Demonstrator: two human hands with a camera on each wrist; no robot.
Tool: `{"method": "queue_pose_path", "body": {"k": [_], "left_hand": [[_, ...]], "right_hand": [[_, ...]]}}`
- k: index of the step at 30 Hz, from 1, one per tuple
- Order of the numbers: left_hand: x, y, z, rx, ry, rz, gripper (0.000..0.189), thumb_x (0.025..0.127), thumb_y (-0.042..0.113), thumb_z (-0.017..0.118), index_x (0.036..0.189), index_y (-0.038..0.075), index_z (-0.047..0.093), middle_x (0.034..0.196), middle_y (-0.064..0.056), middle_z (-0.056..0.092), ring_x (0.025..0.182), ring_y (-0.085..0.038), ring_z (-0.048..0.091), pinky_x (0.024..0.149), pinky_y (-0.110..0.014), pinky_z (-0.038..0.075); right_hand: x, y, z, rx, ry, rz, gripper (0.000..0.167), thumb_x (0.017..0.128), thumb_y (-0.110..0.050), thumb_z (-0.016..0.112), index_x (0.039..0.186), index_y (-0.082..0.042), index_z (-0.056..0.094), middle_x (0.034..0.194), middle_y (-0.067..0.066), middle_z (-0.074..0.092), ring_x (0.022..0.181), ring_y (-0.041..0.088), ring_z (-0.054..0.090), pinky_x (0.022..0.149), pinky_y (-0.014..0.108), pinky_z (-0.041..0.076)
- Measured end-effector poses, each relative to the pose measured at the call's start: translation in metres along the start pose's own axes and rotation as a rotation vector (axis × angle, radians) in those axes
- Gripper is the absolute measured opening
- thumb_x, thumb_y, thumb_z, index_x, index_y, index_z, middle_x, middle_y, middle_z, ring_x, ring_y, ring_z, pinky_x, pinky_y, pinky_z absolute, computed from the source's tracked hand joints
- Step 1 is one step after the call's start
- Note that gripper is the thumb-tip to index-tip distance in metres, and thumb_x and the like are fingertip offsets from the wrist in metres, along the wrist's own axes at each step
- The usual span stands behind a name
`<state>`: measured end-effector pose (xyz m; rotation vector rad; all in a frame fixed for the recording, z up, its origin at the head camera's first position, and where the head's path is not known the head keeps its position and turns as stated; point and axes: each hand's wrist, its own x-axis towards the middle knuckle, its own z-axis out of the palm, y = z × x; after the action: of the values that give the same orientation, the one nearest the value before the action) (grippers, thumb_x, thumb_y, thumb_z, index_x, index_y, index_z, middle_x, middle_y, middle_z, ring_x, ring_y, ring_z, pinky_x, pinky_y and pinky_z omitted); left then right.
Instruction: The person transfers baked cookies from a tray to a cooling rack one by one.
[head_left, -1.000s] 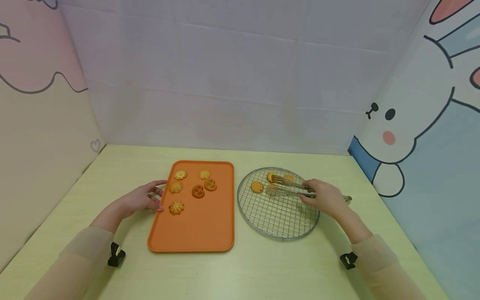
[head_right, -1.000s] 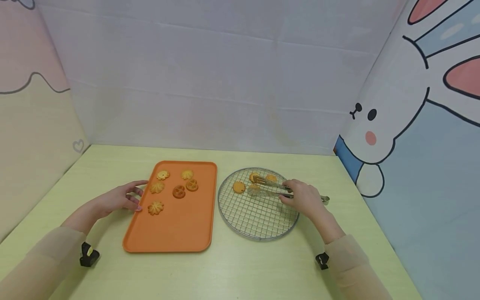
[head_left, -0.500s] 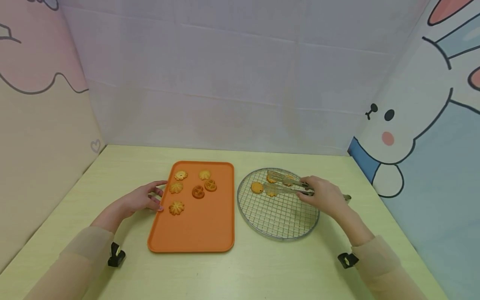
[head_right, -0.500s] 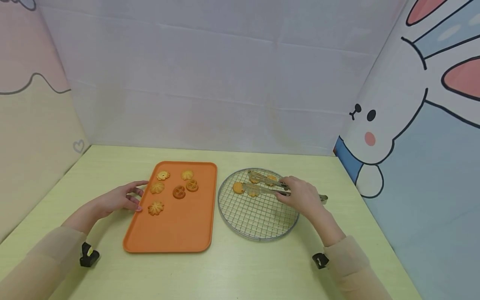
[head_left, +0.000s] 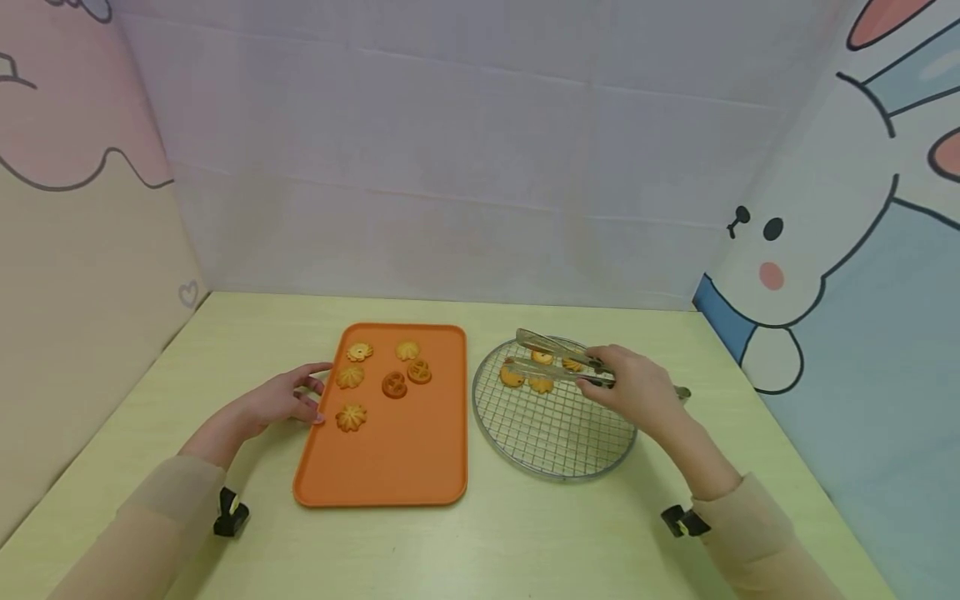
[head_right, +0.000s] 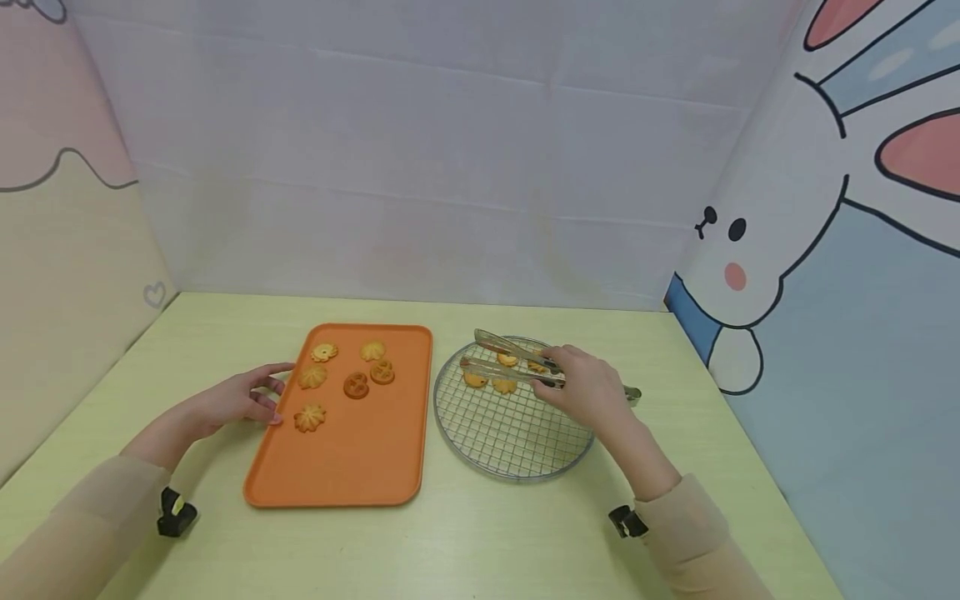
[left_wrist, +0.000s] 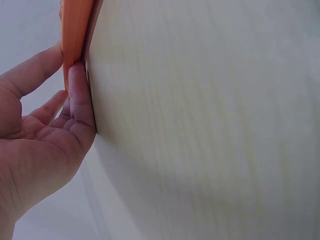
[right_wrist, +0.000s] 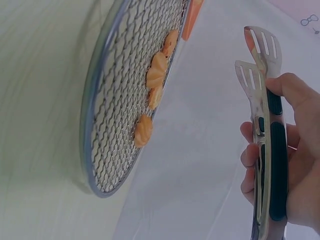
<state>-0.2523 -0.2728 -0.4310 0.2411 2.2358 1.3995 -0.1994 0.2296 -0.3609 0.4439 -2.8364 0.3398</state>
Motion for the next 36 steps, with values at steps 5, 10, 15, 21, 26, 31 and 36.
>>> {"method": "queue_pose_path", "body": {"k": [5,10,15,21,26,31,36], "left_hand": [[-0.001,-0.001,0.0,-0.014,-0.004,0.007,0.09,0.078,-0.003,0.07,0.149,0.002,0.015,0.116,-0.018,0.036,0.085,-0.021,0.053,0.071,-0.028,0.051],[-0.001,0.0,0.0,-0.007,-0.003,0.009,0.09,0.078,-0.002,0.071,0.149,0.002,0.015,0.116,-0.018,0.036,0.085,-0.02,0.052,0.071,-0.027,0.051],[-0.001,0.0,0.0,-0.005,-0.004,0.014,0.09,0.078,-0.002,0.07,0.149,0.002,0.016,0.115,-0.018,0.036,0.085,-0.02,0.052,0.071,-0.027,0.05],[0.0,-0.002,0.001,0.0,-0.005,0.024,0.09,0.078,-0.002,0.071,0.149,0.001,0.016,0.115,-0.018,0.037,0.084,-0.02,0.052,0.07,-0.027,0.05],[0.001,-0.002,0.001,0.004,-0.002,0.011,0.09,0.077,-0.001,0.072,0.149,0.002,0.016,0.117,-0.018,0.037,0.085,-0.02,0.053,0.071,-0.027,0.05],[0.0,-0.001,0.002,0.008,0.003,0.001,0.09,0.077,-0.002,0.071,0.149,0.002,0.016,0.117,-0.018,0.037,0.086,-0.02,0.052,0.07,-0.027,0.05],[-0.001,0.0,0.002,-0.002,0.0,0.008,0.09,0.078,-0.003,0.07,0.149,0.002,0.016,0.116,-0.018,0.036,0.086,-0.02,0.052,0.071,-0.027,0.05]], "right_hand": [[0.0,-0.015,-0.005,0.014,0.022,-0.013,0.049,0.084,-0.037,0.067,0.122,-0.007,0.061,0.116,0.014,0.064,0.086,0.029,0.066,0.064,0.043,0.052],[-0.001,-0.026,-0.005,0.051,0.055,-0.056,0.047,0.084,-0.036,0.067,0.121,-0.008,0.062,0.108,0.009,0.066,0.075,0.021,0.064,0.06,0.038,0.05],[-0.001,-0.041,-0.001,0.083,0.083,-0.105,0.045,0.083,-0.035,0.07,0.119,-0.01,0.062,0.105,0.005,0.066,0.071,0.016,0.061,0.059,0.034,0.049],[-0.001,-0.057,0.008,0.092,0.142,-0.188,0.044,0.082,-0.034,0.071,0.118,-0.009,0.063,0.109,0.007,0.066,0.085,0.022,0.065,0.066,0.036,0.053],[0.0,-0.071,0.014,0.088,0.173,-0.234,0.042,0.08,-0.035,0.071,0.115,-0.012,0.064,0.105,0.004,0.067,0.077,0.019,0.064,0.06,0.03,0.051],[0.003,-0.084,0.02,0.088,0.172,-0.278,0.041,0.08,-0.035,0.072,0.114,-0.013,0.064,0.098,0.0,0.067,0.072,0.015,0.062,0.057,0.026,0.049],[0.009,-0.097,0.029,0.077,0.184,-0.318,0.039,0.079,-0.036,0.072,0.112,-0.015,0.065,0.098,-0.001,0.068,0.074,0.013,0.063,0.059,0.026,0.05]]}}
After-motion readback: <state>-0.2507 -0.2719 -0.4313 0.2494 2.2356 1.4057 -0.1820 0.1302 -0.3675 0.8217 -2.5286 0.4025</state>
